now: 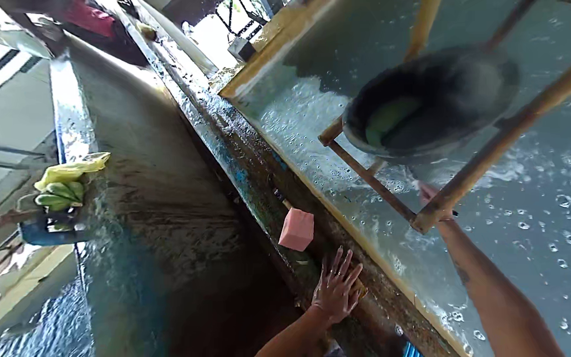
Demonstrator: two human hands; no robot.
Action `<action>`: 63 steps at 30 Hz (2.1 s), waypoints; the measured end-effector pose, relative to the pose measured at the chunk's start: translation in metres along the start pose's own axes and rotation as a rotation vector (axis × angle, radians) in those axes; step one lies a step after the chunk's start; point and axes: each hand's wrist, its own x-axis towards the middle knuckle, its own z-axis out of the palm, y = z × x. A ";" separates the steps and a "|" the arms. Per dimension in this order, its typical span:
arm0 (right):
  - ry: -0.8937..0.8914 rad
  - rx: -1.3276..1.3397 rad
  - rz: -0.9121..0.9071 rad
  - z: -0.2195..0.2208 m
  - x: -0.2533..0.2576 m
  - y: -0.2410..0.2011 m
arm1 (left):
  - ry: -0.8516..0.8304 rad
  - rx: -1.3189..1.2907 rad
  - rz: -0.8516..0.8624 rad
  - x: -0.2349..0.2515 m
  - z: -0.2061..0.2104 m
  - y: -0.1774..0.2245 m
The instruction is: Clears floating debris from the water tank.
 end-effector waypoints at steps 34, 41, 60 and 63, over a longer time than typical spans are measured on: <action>0.120 -0.293 0.277 0.076 0.028 -0.269 | 0.498 -0.319 -0.796 0.082 -0.112 -0.331; -0.086 -0.228 0.080 0.182 0.111 -0.374 | 0.578 -0.328 -0.727 0.085 -0.094 -0.342; 0.207 0.415 0.071 0.137 0.206 -0.440 | 0.619 -0.342 -0.677 0.087 -0.086 -0.344; 0.324 0.162 0.109 0.124 0.232 -0.419 | 0.630 -0.327 -0.674 0.088 -0.085 -0.344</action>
